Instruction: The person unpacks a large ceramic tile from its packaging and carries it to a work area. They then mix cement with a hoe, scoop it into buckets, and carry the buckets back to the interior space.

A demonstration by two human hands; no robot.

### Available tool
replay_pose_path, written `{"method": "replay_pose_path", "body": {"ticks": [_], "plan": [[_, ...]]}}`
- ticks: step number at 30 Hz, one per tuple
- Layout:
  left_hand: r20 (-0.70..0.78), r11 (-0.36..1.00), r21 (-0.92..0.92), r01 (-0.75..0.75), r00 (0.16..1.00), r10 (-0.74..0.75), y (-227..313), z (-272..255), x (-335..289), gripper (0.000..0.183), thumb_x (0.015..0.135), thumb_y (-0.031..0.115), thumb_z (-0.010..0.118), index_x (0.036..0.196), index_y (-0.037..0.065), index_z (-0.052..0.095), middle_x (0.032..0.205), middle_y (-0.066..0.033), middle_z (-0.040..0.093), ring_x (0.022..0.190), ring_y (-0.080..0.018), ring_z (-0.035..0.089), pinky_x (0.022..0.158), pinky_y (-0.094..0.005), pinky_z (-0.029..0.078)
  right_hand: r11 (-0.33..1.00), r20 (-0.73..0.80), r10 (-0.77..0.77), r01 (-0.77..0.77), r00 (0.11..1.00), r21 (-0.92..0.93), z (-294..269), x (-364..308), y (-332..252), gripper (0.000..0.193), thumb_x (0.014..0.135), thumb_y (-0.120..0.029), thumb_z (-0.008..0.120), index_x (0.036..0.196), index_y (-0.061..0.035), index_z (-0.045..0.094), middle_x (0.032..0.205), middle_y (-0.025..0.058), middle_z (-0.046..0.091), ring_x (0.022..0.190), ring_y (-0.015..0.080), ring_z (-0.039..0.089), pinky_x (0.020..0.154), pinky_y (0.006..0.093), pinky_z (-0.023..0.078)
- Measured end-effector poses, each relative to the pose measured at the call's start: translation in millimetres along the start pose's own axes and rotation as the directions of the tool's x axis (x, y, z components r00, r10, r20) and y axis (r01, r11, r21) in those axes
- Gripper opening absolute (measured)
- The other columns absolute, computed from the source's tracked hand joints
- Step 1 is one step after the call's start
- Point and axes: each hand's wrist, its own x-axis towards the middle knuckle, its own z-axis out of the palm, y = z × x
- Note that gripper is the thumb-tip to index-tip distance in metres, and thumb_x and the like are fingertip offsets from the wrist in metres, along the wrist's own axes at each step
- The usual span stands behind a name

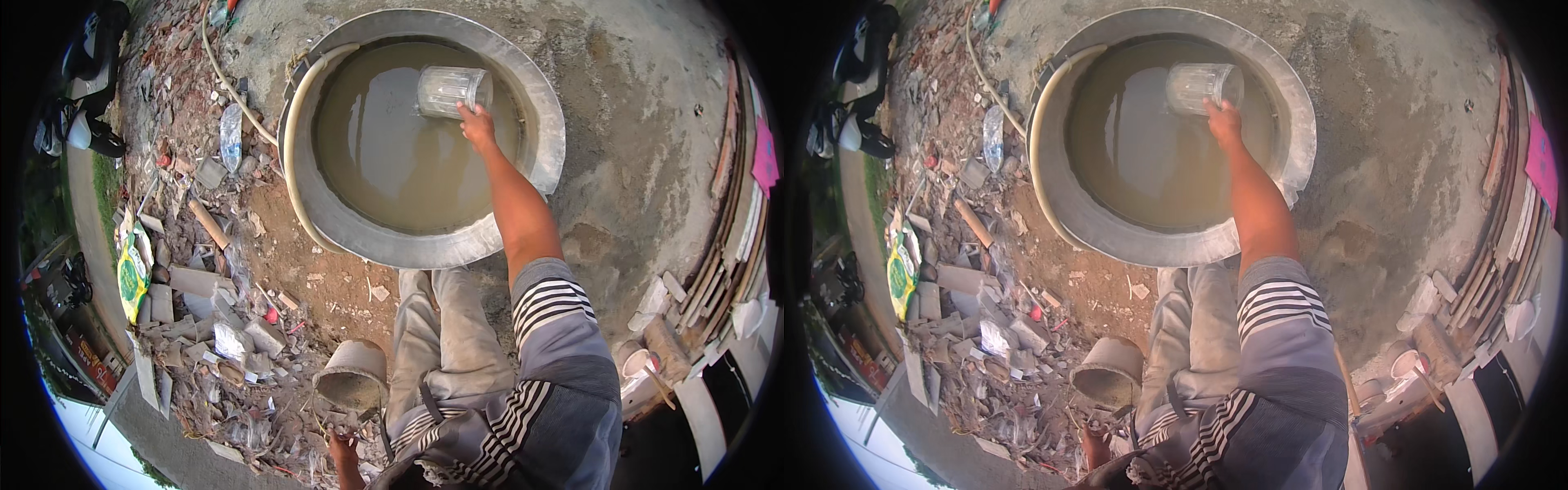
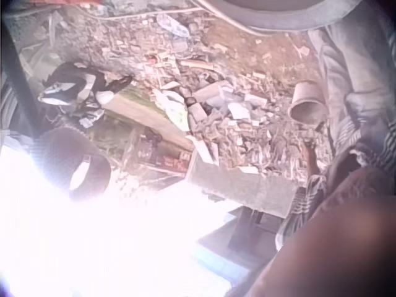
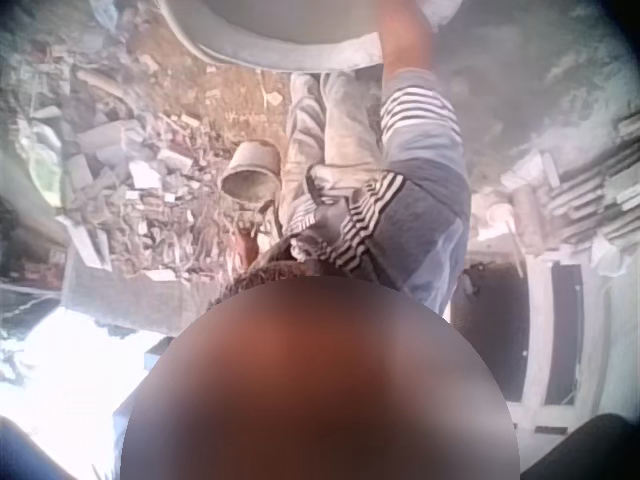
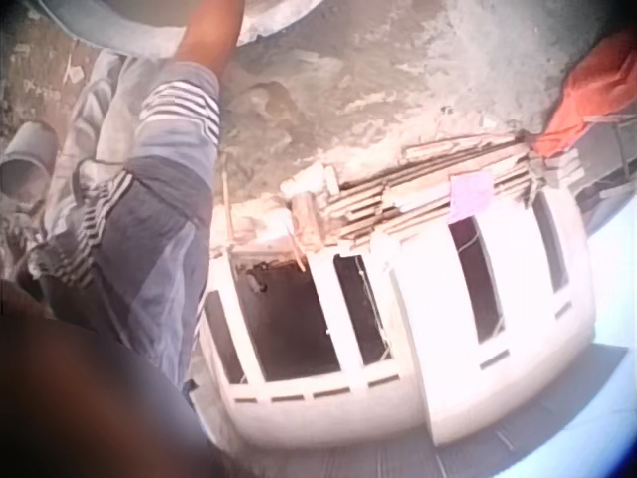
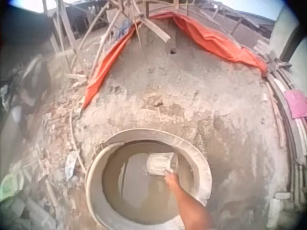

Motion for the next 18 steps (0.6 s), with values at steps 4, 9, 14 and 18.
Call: {"method": "replay_pose_path", "body": {"ticks": [4, 9, 14, 18], "plan": [[-0.077, 0.996, 0.022, 0.082, 0.994, -0.081, 4.2, 6.9, -0.8, 0.042, 0.088, 0.051, 0.051, 0.075, 0.012, 0.043, 0.057, -0.0066, 0.051, 0.073, -0.0269, 0.060, 0.084, -0.0509, 0.042, 0.723, 0.293, 0.199, -0.342, 0.935, 0.600, 41.5, -53.0, 56.5, 0.043, 0.082, -0.034, 0.068, 0.111, -0.0123, 0.045, 0.091, 0.0025, 0.047, 0.069, 0.0169, 0.047, 0.066, 0.0367, 0.049], [-0.009, 0.996, 0.034, 0.088, 0.996, -0.087, 17.6, 10.3, 0.9, 0.045, 0.087, 0.054, 0.051, 0.074, 0.012, 0.044, 0.061, -0.0066, 0.053, 0.075, -0.0294, 0.060, 0.082, -0.0508, 0.042, 0.751, 0.465, 0.412, -0.581, 0.783, 0.313, 72.0, -65.0, 101.9, 0.050, 0.079, -0.033, 0.071, 0.115, -0.0111, 0.044, 0.096, 0.0042, 0.048, 0.072, 0.0193, 0.048, 0.066, 0.0399, 0.050], [-0.047, 0.999, 0.009, 0.046, 0.998, -0.046, 37.1, 5.0, 1.2, 0.046, 0.088, 0.055, 0.049, 0.074, 0.011, 0.044, 0.064, -0.0065, 0.053, 0.076, -0.0281, 0.059, 0.079, -0.0514, 0.040, 0.947, -0.345, -0.147, 0.031, 0.927, -0.318, 60.7, -50.3, 112.9, 0.035, 0.080, -0.032, 0.067, 0.092, 0.0003, 0.062, 0.091, 0.0175, 0.061, 0.090, 0.0266, 0.059, 0.076, 0.0387, 0.046], [0.095, 0.998, -0.056, -0.033, 0.995, 0.039, 54.0, -4.7, 19.0, 0.048, 0.088, 0.055, 0.048, 0.073, 0.010, 0.044, 0.066, -0.0078, 0.051, 0.081, -0.0268, 0.057, 0.076, -0.0444, 0.040, 0.874, -0.286, -0.374, 0.232, 0.882, -0.427, 41.6, -87.7, 90.7, 0.029, 0.079, -0.028, 0.066, 0.087, -0.0002, 0.060, 0.093, 0.0195, 0.059, 0.089, 0.0373, 0.056, 0.076, 0.0447, 0.043]]}}
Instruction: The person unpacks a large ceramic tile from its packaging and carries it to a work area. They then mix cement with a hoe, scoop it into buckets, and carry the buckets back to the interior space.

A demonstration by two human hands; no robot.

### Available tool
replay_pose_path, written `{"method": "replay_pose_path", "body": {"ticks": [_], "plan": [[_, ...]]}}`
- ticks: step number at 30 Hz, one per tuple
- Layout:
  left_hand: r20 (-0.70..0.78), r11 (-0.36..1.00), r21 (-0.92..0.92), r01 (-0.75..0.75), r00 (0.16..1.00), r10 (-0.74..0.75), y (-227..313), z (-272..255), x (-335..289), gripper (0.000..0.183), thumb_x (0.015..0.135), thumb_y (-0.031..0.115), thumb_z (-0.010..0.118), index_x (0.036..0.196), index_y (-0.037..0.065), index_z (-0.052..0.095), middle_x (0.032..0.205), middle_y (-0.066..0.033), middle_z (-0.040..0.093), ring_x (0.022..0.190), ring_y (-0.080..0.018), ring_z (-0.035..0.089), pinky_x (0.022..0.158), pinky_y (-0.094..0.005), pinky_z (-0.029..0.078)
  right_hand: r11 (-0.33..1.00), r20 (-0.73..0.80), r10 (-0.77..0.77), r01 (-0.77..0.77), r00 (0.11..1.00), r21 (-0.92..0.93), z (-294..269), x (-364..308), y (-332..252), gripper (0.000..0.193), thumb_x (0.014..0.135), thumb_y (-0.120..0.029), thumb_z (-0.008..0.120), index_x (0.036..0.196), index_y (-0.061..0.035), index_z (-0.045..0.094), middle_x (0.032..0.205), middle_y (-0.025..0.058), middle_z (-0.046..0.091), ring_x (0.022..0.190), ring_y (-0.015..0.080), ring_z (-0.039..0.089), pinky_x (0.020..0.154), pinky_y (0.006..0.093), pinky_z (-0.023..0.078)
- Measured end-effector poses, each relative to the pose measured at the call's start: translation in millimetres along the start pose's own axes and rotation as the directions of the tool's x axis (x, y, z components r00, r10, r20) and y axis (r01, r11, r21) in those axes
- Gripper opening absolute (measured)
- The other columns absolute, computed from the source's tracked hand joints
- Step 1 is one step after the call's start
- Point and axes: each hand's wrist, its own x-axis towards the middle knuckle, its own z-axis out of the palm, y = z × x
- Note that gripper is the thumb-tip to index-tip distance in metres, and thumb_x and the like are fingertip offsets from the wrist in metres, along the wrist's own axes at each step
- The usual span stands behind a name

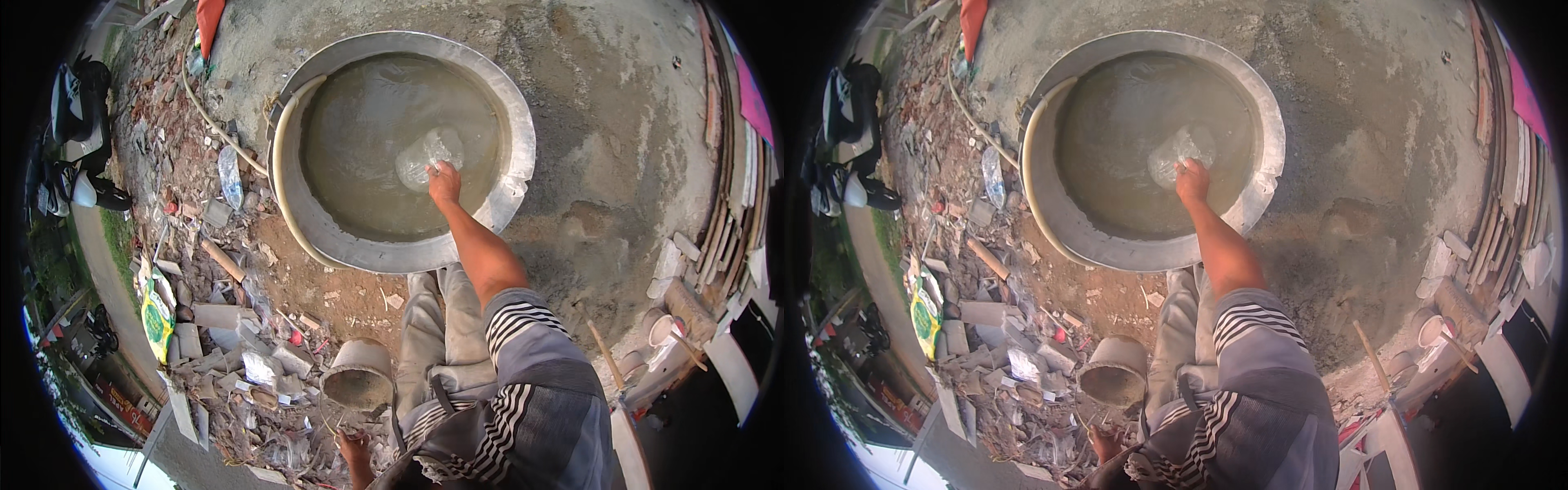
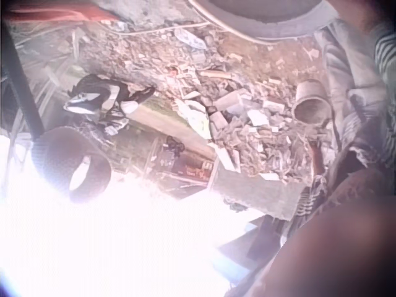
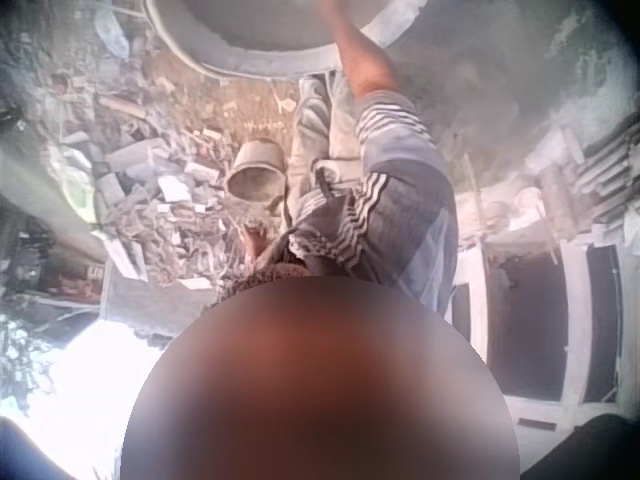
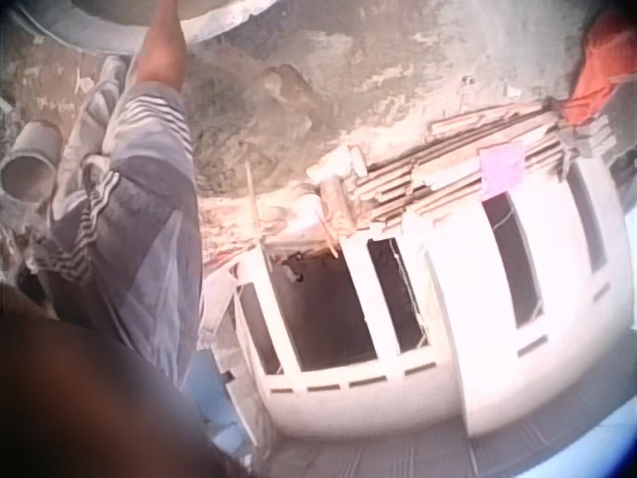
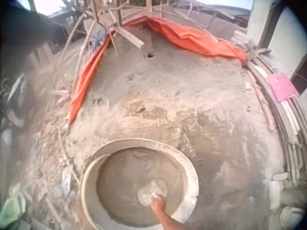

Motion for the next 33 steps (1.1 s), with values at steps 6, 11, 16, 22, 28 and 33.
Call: {"method": "replay_pose_path", "body": {"ticks": [6, 11, 16, 22, 28, 33], "plan": [[0.242, 0.979, 0.204, -0.018, 0.970, -0.033, 54.1, -13.1, 77.5, 0.050, 0.089, 0.057, 0.044, 0.078, 0.008, 0.045, 0.082, -0.0091, 0.056, 0.094, -0.0240, 0.053, 0.081, -0.0415, 0.038, 0.983, -0.189, -0.151, 0.167, 0.970, 0.073, -126.4, -63.3, -28.4, 0.026, 0.079, -0.024, 0.065, 0.080, -0.0001, 0.057, 0.084, 0.0178, 0.055, 0.080, 0.0382, 0.053, 0.070, 0.0447, 0.042], [0.422, 0.951, 0.307, -0.042, 0.902, -0.096, 119.3, -2.4, 145.5, 0.049, 0.091, 0.055, 0.042, 0.091, 0.006, 0.050, 0.088, -0.0063, 0.059, 0.089, -0.0188, 0.051, 0.083, -0.0413, 0.036, 0.951, -0.432, 0.083, 0.058, 0.898, 0.303, -238.9, -149.1, -30.0, 0.030, 0.080, -0.025, 0.065, 0.080, 0.0022, 0.054, 0.079, 0.0157, 0.056, 0.073, 0.0351, 0.053, 0.067, 0.0411, 0.041], [0.808, 0.093, 0.551, -0.829, 0.558, 0.190, 158.8, 39.5, 181.1, 0.059, 0.080, 0.029, 0.068, 0.121, 0.001, 0.036, 0.075, -0.0023, 0.055, 0.072, -0.0143, 0.056, 0.071, -0.0336, 0.047, 0.670, -0.269, 0.574, -0.255, 0.773, 0.697, -336.5, -217.9, 32.8, 0.050, 0.083, -0.030, 0.066, 0.114, 0.0083, 0.053, 0.083, 0.0092, 0.059, 0.068, 0.0135, 0.053, 0.058, 0.0320, 0.043], [0.844, -0.629, 0.532, -0.566, 0.416, 0.339, 180.0, 63.4, 163.9, 0.078, 0.076, 0.029, 0.071, 0.135, 0.005, 0.028, 0.092, -0.0078, 0.068, 0.083, -0.0212, 0.066, 0.076, -0.0344, 0.048, -0.002, 0.006, 0.781, -0.007, 0.624, 1.000, -420.3, -281.5, 153.7, 0.044, 0.088, -0.030, 0.061, 0.117, -0.0002, 0.044, 0.089, 0.0055, 0.053, 0.068, 0.0157, 0.050, 0.073, 0.0368, 0.046], [0.835, -0.182, 0.536, -0.824, 0.486, 0.258, 203.2, 66.0, 136.8, 0.061, 0.085, 0.048, 0.053, 0.122, 0.002, 0.039, 0.086, -0.0080, 0.063, 0.079, -0.0222, 0.061, 0.071, -0.0371, 0.048, -0.354, -0.017, 0.710, 0.377, 0.704, 0.856, -459.4, -284.7, 197.9, 0.030, 0.091, -0.035, 0.055, 0.098, -0.0073, 0.049, 0.096, 0.0066, 0.050, 0.065, 0.0182, 0.045, 0.074, 0.0390, 0.045], [0.607, 0.807, 0.515, -0.289, 0.788, -0.105, 195.0, 80.4, 114.9, 0.059, 0.088, 0.056, 0.045, 0.114, 0.003, 0.043, 0.082, -0.0078, 0.057, 0.075, -0.0216, 0.056, 0.068, -0.0368, 0.048, -0.537, -0.154, 0.482, 0.430, 0.862, 0.726, -494.0, -257.5, 141.6, 0.029, 0.090, -0.036, 0.055, 0.092, -0.0080, 0.050, 0.089, 0.0065, 0.052, 0.065, 0.0192, 0.047, 0.070, 0.0385, 0.044]]}}
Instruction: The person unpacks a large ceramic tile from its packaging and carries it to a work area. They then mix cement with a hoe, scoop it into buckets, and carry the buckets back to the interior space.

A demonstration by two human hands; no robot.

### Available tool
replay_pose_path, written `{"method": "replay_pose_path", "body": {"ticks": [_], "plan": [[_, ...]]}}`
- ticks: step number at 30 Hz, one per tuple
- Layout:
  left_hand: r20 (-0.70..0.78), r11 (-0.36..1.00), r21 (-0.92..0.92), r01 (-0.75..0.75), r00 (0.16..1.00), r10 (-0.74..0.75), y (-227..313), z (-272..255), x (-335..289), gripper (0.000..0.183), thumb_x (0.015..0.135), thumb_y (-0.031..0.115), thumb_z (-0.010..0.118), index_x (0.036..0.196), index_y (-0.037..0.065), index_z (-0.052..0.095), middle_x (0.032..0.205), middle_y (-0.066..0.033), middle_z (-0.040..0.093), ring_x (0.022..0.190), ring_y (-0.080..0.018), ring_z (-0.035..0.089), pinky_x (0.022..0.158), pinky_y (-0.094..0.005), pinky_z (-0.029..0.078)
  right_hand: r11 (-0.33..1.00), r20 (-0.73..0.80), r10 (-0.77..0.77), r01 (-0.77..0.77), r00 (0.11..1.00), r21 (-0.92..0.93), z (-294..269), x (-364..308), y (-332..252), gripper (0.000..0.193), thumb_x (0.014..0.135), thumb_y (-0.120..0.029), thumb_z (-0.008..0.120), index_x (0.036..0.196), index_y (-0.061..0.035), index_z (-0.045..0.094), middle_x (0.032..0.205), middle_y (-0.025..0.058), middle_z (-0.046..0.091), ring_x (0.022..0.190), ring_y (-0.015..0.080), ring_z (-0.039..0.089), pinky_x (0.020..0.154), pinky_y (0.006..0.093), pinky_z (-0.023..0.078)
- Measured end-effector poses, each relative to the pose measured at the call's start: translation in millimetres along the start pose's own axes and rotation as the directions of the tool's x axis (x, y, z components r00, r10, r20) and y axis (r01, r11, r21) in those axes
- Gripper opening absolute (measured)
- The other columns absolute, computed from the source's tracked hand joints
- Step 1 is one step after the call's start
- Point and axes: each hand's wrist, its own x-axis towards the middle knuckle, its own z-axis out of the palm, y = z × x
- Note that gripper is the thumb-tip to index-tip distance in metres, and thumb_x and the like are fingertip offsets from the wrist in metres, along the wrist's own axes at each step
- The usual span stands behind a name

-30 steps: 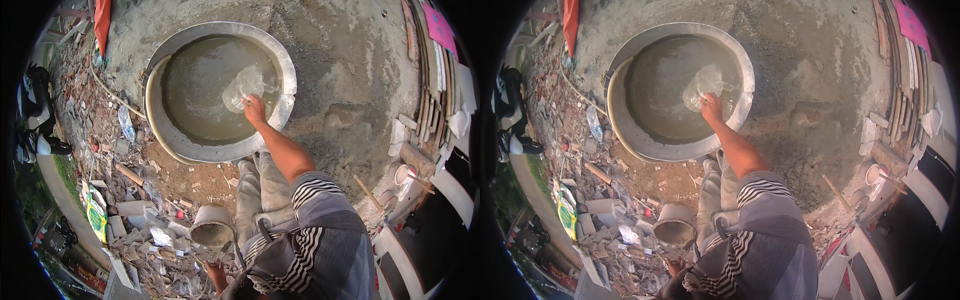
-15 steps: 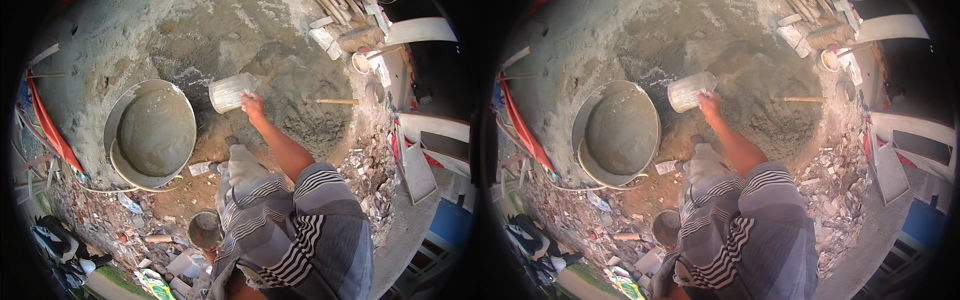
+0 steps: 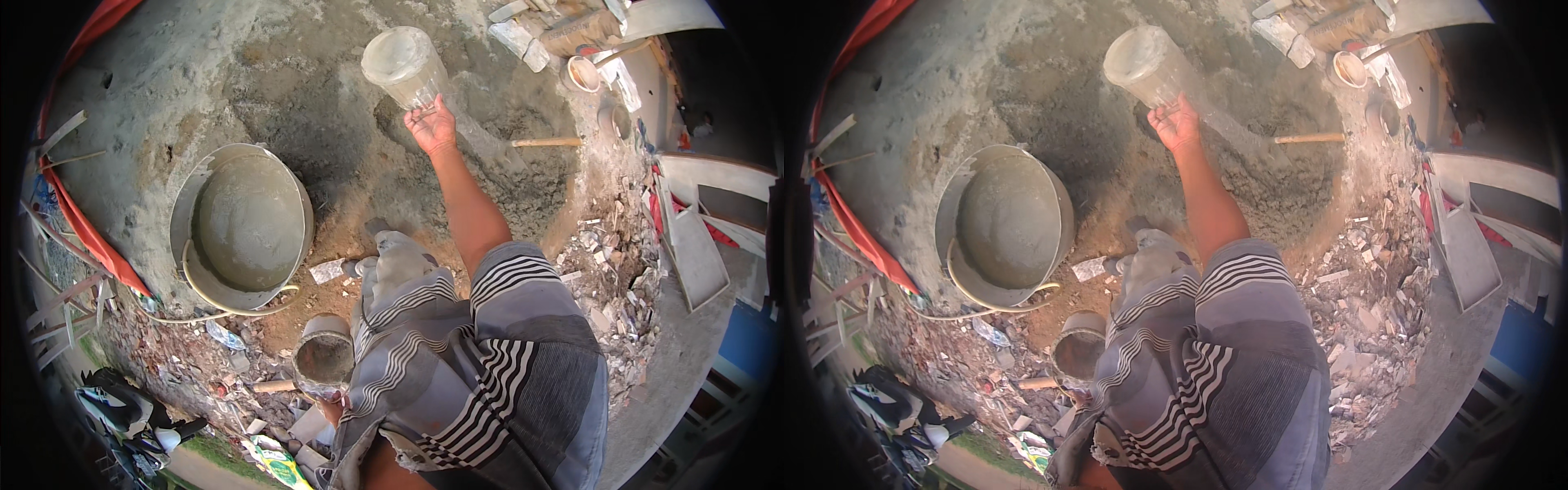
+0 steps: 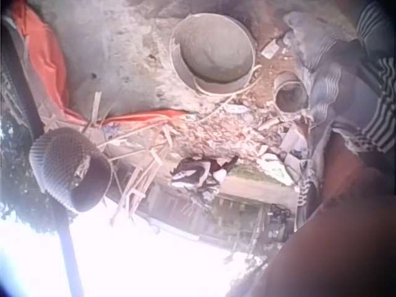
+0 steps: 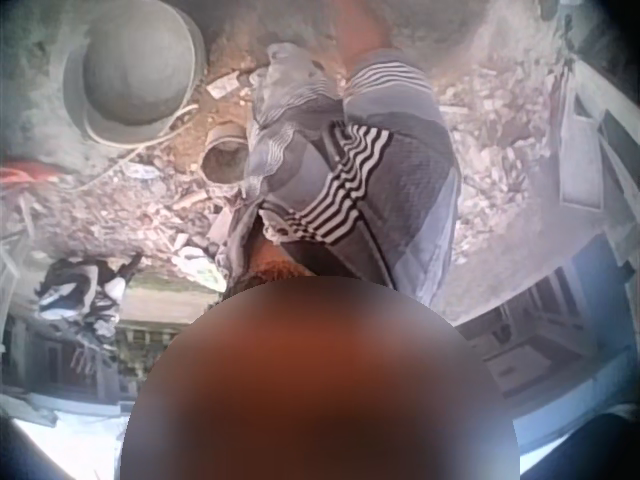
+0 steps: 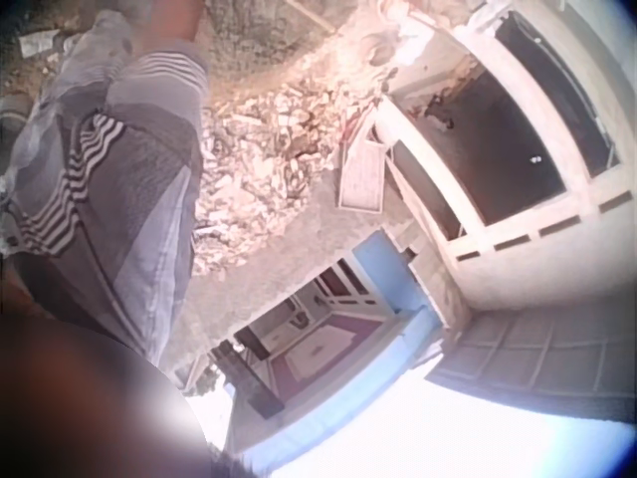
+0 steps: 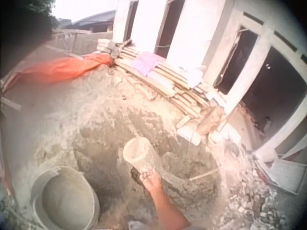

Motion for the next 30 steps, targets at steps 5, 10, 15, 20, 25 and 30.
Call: {"method": "replay_pose_path", "body": {"ticks": [5, 10, 15, 20, 25, 30], "plan": [[0.001, 0.993, -0.015, -0.118, 0.993, 0.118, -7.0, 31.6, -12.4, 0.057, 0.088, 0.058, 0.040, 0.097, 0.001, 0.048, 0.083, -0.0080, 0.054, 0.079, -0.0213, 0.052, 0.071, -0.0382, 0.045, 0.973, 0.048, 0.180, -0.170, 0.983, -0.157, 44.4, -13.0, 101.7, 0.028, 0.085, -0.035, 0.062, 0.091, -0.0100, 0.052, 0.080, 0.0041, 0.053, 0.065, 0.0184, 0.050, 0.068, 0.0397, 0.045], [-0.182, 0.963, 0.024, -0.270, 0.946, 0.270, -19.6, 59.5, -32.5, 0.046, 0.090, 0.049, 0.044, 0.092, 0.003, 0.046, 0.089, -0.0084, 0.055, 0.080, -0.0216, 0.055, 0.071, -0.0420, 0.042, 0.522, -0.042, 0.364, -0.241, 0.930, -0.818, 38.2, -53.4, 239.1, 0.029, 0.084, -0.031, 0.064, 0.101, -0.0092, 0.053, 0.089, 0.0022, 0.056, 0.066, 0.0114, 0.050, 0.064, 0.0334, 0.047], [-0.329, 0.948, -0.021, -0.318, 0.897, 0.293, -19.0, 90.6, -53.6, 0.041, 0.089, 0.046, 0.050, 0.088, 0.005, 0.052, 0.078, -0.0089, 0.059, 0.075, -0.0209, 0.058, 0.066, -0.0350, 0.043, -0.116, 0.255, 0.353, 0.313, 0.900, -0.943, 20.6, -111.1, 317.7, 0.075, 0.080, -0.035, 0.066, 0.138, -0.0048, 0.028, 0.135, 0.0207, 0.034, 0.124, 0.0303, 0.036, 0.101, 0.0384, 0.033], [-0.144, 0.855, 0.173, -0.489, 0.846, 0.513, -1.4, 129.8, -58.0, 0.039, 0.090, 0.043, 0.052, 0.089, 0.004, 0.055, 0.077, -0.0083, 0.060, 0.070, -0.0183, 0.058, 0.063, -0.0290, 0.042, -0.207, 0.173, 0.616, 0.369, 0.768, -0.906, -40.0, -184.7, 321.6, 0.076, 0.081, -0.039, 0.064, 0.137, -0.0024, 0.029, 0.128, 0.0208, 0.045, 0.111, 0.0323, 0.051, 0.094, 0.0385, 0.041], [-0.029, 0.908, 0.035, -0.419, 0.907, 0.420, 6.0, 175.8, -52.5, 0.039, 0.092, 0.041, 0.049, 0.088, 0.003, 0.054, 0.080, -0.0102, 0.061, 0.074, -0.0197, 0.058, 0.066, -0.0320, 0.043, -0.394, -0.139, 0.755, 0.274, 0.641, -0.877, -105.4, -245.6, 294.7, 0.061, 0.083, -0.050, 0.054, 0.110, 0.0042, 0.056, 0.103, 0.0235, 0.061, 0.100, 0.0350, 0.058, 0.086, 0.0382, 0.044], [0.220, 0.904, 0.193, -0.381, 0.915, 0.339, 0.9, 219.5, -54.9, 0.040, 0.094, 0.038, 0.045, 0.096, 0.000, 0.056, 0.093, -0.0115, 0.061, 0.087, -0.0194, 0.055, 0.081, -0.0327, 0.041, -0.303, -0.100, 0.838, 0.305, 0.537, -0.903, -136.2, -282.6, 281.4, 0.058, 0.089, -0.052, 0.044, 0.090, 0.0027, 0.062, 0.092, 0.0212, 0.062, 0.087, 0.0345, 0.060, 0.075, 0.0421, 0.044]]}}
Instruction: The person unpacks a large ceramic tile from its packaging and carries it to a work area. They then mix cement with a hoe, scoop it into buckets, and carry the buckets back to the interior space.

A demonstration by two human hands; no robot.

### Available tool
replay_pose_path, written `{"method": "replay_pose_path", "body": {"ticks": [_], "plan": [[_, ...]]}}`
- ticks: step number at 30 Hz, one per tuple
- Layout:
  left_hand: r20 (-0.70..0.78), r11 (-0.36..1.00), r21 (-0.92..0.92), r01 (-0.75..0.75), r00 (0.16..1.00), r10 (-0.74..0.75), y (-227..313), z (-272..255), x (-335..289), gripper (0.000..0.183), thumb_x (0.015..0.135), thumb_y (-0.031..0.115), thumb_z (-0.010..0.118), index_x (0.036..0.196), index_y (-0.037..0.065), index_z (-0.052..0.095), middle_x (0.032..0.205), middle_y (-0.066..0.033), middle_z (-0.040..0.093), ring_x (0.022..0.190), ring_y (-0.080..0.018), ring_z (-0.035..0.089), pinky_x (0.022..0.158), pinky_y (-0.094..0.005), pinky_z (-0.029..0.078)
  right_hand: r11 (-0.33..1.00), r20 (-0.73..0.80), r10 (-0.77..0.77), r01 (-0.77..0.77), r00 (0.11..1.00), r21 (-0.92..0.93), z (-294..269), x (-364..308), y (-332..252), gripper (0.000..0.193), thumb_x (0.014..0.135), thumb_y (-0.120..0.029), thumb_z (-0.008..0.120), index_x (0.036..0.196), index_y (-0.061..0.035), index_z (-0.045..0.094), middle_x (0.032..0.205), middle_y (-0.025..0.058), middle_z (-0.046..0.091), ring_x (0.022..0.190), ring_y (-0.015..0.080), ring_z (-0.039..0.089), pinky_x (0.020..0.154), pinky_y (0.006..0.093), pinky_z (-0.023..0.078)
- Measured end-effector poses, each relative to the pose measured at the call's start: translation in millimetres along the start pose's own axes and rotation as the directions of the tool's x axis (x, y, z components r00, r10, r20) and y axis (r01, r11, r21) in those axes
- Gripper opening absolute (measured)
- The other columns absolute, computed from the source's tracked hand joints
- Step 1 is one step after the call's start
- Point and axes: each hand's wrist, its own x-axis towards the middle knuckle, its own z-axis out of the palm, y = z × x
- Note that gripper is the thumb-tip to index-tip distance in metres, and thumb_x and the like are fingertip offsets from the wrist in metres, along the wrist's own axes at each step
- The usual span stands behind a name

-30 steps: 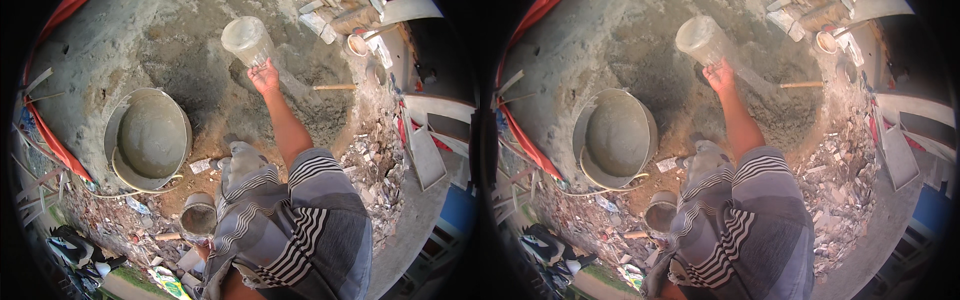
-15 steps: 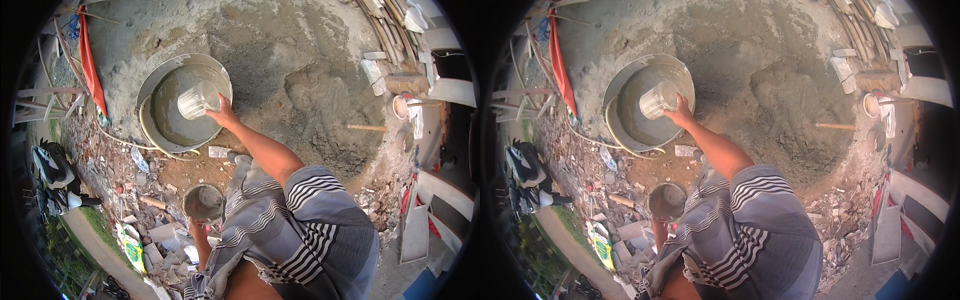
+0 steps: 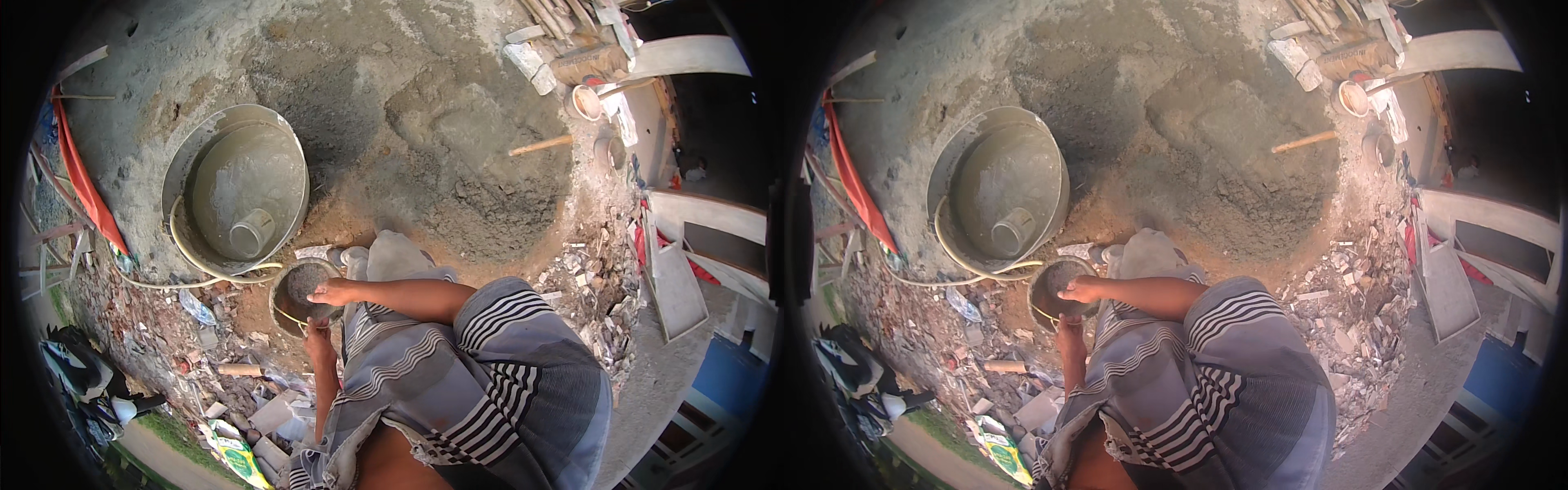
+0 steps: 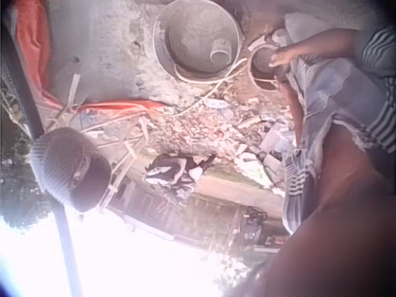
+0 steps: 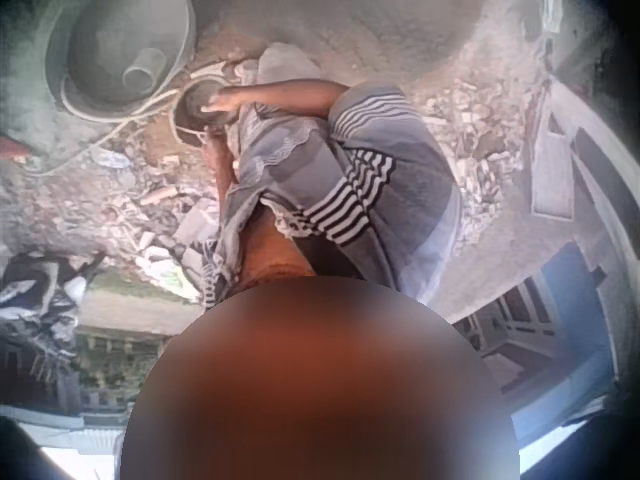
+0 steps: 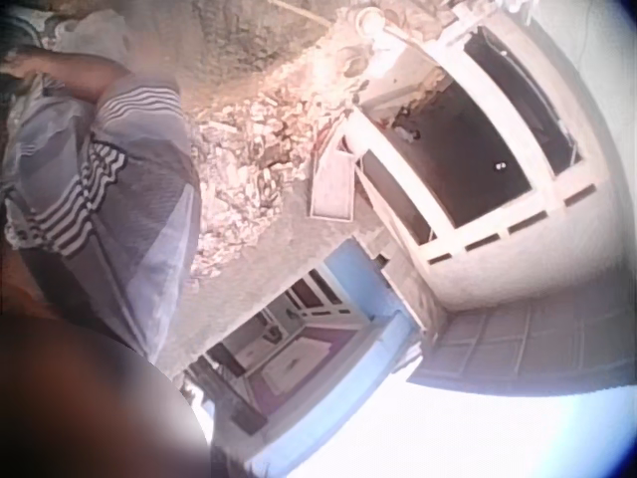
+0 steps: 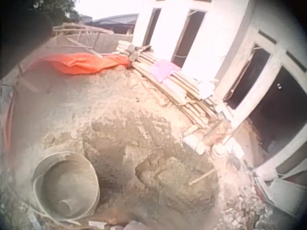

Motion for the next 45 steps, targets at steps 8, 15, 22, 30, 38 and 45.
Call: {"method": "replay_pose_path", "body": {"ticks": [8, 15, 22, 30, 38, 45], "plan": [[0.094, 0.978, 0.193, -0.077, 0.994, 0.060, 33.0, 77.4, 16.6, 0.024, 0.091, 0.031, 0.049, 0.089, 0.007, 0.056, 0.088, -0.0048, 0.063, 0.083, -0.0132, 0.056, 0.073, -0.0301, 0.040, 0.945, -0.419, 0.193, -0.053, 0.887, 0.323, -38.4, -50.0, 44.9, 0.058, 0.088, -0.052, 0.047, 0.108, 0.0012, 0.057, 0.100, 0.0205, 0.063, 0.094, 0.0331, 0.060, 0.083, 0.0393, 0.044], [0.164, 0.878, 0.408, -0.250, 0.966, 0.199, 28.9, 165.1, 36.7, 0.024, 0.090, 0.027, 0.054, 0.079, 0.006, 0.056, 0.076, -0.0051, 0.061, 0.072, -0.0144, 0.058, 0.063, -0.0277, 0.043, 0.817, -0.626, 0.449, -0.009, 0.638, 0.577, -86.3, -171.6, 174.0, 0.044, 0.087, -0.040, 0.057, 0.105, 0.0002, 0.058, 0.088, 0.0079, 0.062, 0.073, 0.0135, 0.058, 0.062, 0.0282, 0.046], [0.271, 0.871, 0.385, -0.306, 0.939, 0.210, -7.0, 243.7, 75.5, 0.023, 0.089, 0.019, 0.056, 0.077, 0.000, 0.057, 0.069, -0.0089, 0.059, 0.059, -0.0156, 0.054, 0.052, -0.0263, 0.043, 0.686, -0.626, 0.660, 0.006, 0.415, 0.727, -95.1, -355.5, 316.0, 0.028, 0.086, -0.033, 0.057, 0.092, -0.0053, 0.059, 0.075, 0.0018, 0.057, 0.062, 0.0113, 0.051, 0.055, 0.0269, 0.041], [0.036, 0.649, 0.749, -0.133, 0.986, 0.161, -34.3, 274.7, 133.4, 0.040, 0.084, 0.035, 0.056, 0.105, 0.001, 0.058, 0.092, -0.0127, 0.059, 0.083, -0.0300, 0.055, 0.066, -0.0418, 0.045, 0.576, -0.618, 0.767, 0.239, 0.172, 0.782, -195.1, -497.6, 416.4, 0.037, 0.085, -0.033, 0.058, 0.110, -0.0063, 0.051, 0.088, 0.0050, 0.055, 0.070, 0.0147, 0.056, 0.056, 0.0268, 0.042], [0.035, 0.762, 0.646, 0.049, 0.995, -0.093, -81.2, 302.1, 195.5, 0.036, 0.084, 0.037, 0.057, 0.104, 0.007, 0.053, 0.094, -0.0087, 0.052, 0.075, -0.0218, 0.051, 0.062, -0.0394, 0.045, 0.822, -0.976, 0.173, -0.526, -0.132, 0.217, -409.6, -502.6, 420.1, 0.061, 0.084, -0.035, 0.061, 0.129, 0.0006, 0.041, 0.115, 0.0193, 0.054, 0.103, 0.0309, 0.055, 0.086, 0.0377, 0.044], [-0.031, 0.731, 0.682, 0.007, 0.999, 0.019, -107.4, 305.5, 227.7, 0.016, 0.080, 0.026, 0.058, 0.079, 0.011, 0.052, 0.067, -0.0016, 0.046, 0.054, -0.0121, 0.046, 0.043, -0.0256, 0.034, 0.446, -0.981, 0.190, -0.894, 0.041, 0.049, -540.2, -466.2, 427.4, 0.071, 0.082, -0.039, 0.060, 0.139, -0.0117, 0.030, 0.145, 0.0176, 0.023, 0.127, 0.0412, 0.031, 0.102, 0.0458, 0.033]]}}
